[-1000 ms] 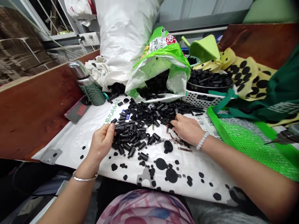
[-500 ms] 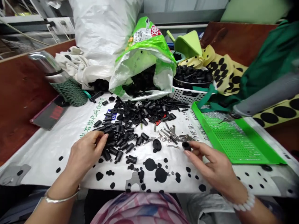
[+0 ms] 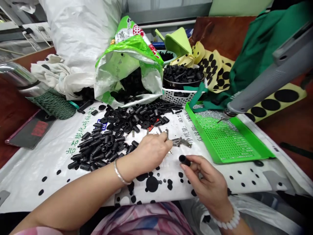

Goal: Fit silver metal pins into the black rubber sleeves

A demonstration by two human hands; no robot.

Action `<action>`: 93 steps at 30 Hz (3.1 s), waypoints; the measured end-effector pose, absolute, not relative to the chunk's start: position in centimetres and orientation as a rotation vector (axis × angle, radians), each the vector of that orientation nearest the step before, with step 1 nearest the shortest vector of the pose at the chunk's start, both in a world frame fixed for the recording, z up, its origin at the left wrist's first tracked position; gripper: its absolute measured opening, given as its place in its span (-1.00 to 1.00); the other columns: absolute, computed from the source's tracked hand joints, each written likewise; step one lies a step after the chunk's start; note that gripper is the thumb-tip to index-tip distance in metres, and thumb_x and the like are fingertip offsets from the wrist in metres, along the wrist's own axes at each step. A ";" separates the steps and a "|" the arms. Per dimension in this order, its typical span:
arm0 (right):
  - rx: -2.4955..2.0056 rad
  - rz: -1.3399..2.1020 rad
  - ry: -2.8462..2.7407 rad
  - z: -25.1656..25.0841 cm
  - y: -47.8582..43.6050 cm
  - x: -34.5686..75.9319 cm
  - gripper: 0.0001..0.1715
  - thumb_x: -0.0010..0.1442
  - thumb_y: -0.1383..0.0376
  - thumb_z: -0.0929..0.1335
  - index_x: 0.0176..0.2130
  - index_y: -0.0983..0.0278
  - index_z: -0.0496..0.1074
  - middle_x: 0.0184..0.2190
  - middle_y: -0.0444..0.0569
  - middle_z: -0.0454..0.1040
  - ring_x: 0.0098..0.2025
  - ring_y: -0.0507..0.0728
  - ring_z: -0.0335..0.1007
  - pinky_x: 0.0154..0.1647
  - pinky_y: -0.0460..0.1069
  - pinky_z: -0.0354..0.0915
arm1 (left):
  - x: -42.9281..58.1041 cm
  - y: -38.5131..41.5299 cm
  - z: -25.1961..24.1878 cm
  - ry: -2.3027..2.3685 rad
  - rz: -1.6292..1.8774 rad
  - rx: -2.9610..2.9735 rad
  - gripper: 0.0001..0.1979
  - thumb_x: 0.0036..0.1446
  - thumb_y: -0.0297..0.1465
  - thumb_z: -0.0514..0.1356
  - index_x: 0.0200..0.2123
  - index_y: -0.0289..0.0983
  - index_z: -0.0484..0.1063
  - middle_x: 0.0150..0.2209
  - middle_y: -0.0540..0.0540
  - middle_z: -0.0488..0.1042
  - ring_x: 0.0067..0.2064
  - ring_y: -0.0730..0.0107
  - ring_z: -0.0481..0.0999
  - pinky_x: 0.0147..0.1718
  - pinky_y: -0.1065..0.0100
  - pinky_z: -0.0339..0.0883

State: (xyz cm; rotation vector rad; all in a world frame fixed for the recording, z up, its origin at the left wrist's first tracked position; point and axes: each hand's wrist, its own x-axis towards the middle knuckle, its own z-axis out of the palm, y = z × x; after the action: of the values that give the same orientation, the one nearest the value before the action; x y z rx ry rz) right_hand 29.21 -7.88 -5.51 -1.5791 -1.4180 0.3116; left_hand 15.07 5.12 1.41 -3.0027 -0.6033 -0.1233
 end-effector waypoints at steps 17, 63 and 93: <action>-1.458 0.239 -1.510 -5.3 -8.2 29.2 -0.78 0.14 0.38 0.31 -0.15 0.30 0.29 -0.48 -0.12 0.31 -0.54 -0.02 0.23 -0.48 -0.07 0.24 | 14.6 5.6 0.4 -0.978 -0.180 -3.044 -0.80 0.18 -0.42 -0.04 -0.31 -0.28 0.36 -0.35 -0.06 0.41 -0.37 0.38 0.42 -0.42 0.40 0.25; -1.268 0.247 -1.604 -3.9 -7.0 24.2 -0.65 0.15 0.48 0.27 -0.04 0.28 0.32 -0.22 0.06 0.43 -0.17 0.13 0.38 -0.18 0.02 0.36 | 9.9 -0.3 -1.8 -1.711 -1.323 -3.257 -0.75 0.16 -0.32 0.04 -0.53 -0.30 0.25 -0.58 0.07 0.22 -0.53 0.55 0.20 -0.53 0.47 0.09; -1.238 1.124 -1.251 -2.5 -6.8 23.2 -0.77 0.19 0.24 0.25 -0.28 0.31 0.42 -0.55 -0.13 0.36 -0.63 -0.06 0.22 -0.60 -0.14 0.25 | 8.9 0.2 -1.1 -1.225 -0.976 -3.148 -0.68 0.22 -0.40 -0.15 -0.60 -0.24 0.06 -0.63 0.06 0.10 -0.57 0.50 0.10 -0.55 0.40 -0.02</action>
State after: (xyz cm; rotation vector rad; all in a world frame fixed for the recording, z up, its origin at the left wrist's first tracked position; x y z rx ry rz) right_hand 23.25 -6.83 -2.46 -1.2382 -1.2514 1.1235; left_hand 8.90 0.15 -1.12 -3.1479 -1.2249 -0.9761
